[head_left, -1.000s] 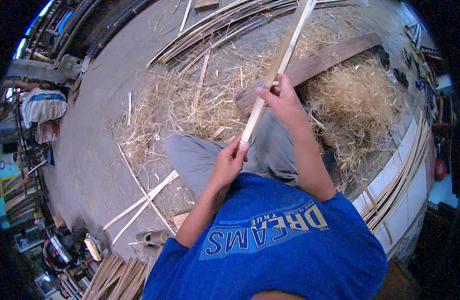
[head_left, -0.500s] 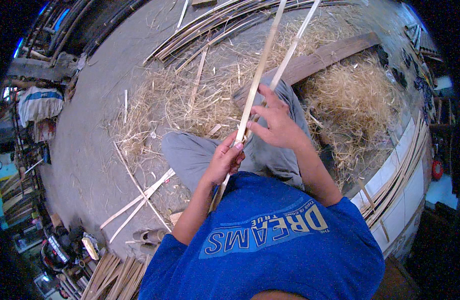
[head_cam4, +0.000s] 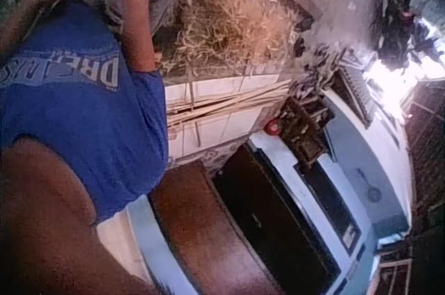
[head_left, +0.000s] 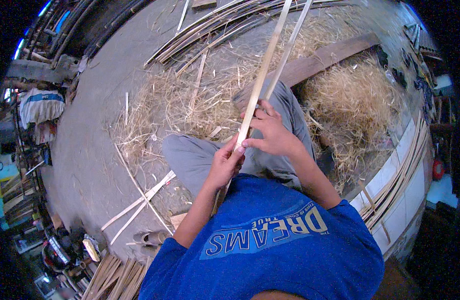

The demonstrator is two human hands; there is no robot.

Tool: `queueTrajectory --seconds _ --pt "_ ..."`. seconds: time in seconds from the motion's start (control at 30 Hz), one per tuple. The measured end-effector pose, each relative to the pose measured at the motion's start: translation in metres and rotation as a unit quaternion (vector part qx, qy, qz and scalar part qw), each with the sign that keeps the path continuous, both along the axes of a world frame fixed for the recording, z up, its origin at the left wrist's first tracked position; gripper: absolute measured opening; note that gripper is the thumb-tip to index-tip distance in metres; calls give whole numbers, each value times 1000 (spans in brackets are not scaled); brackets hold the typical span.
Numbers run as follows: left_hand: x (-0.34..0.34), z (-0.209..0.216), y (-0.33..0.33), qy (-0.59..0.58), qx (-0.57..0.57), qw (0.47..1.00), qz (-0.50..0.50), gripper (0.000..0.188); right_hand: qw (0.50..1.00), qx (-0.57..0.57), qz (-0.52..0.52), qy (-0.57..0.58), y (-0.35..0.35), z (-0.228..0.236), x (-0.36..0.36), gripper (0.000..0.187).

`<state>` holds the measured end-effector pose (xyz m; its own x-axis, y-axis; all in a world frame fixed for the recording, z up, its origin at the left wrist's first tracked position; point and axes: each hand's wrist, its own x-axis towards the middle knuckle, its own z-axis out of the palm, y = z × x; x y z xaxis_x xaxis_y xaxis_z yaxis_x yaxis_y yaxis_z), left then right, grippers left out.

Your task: The person sits on the floor and uses a machete to split long bamboo strips into thinner slats. They repeatedly strike the bamboo against a wooden block, peel the layers apart by hand, and inspect the resulting slats.

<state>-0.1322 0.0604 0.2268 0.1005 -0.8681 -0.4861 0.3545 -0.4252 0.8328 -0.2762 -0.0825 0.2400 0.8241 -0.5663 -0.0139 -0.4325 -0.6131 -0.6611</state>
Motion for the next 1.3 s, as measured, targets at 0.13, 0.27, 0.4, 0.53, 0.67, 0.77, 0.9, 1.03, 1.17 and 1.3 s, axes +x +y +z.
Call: queueTrajectory --seconds 0.13,0.27,0.4,0.53,0.67,0.77,0.9,1.03,1.17,1.3 --pt "-2 -7 2 24 -14 1000 9 52 999 5 2 -48 0 -5 -5 50" --pt "-2 -8 1 30 2 999 11 45 994 11 18 -104 -3 -14 -6 48" --pt "3 -4 2 37 24 999 -3 41 995 26 18 -94 2 -13 -5 43" --pt "1 -6 6 28 31 999 4 40 997 43 37 -62 2 -17 -3 39" --pt "2 -11 6 31 30 999 14 35 991 34 33 -122 1 -30 3 33" --pt "3 -5 4 23 35 999 15 32 991 25 12 -129 4 -29 5 28" --pt "5 -5 4 33 25 999 30 29 985 -28 28 -168 2 -20 6 25" --pt "3 1 -1 37 28 998 34 28 965 -107 12 -238 7 -34 3 26" --pt "4 3 1 40 8 999 4 29 949 -164 10 -269 15 -40 -2 32" --pt "2 4 0 30 14 999 7 32 949 -141 37 -280 12 -26 -11 33"
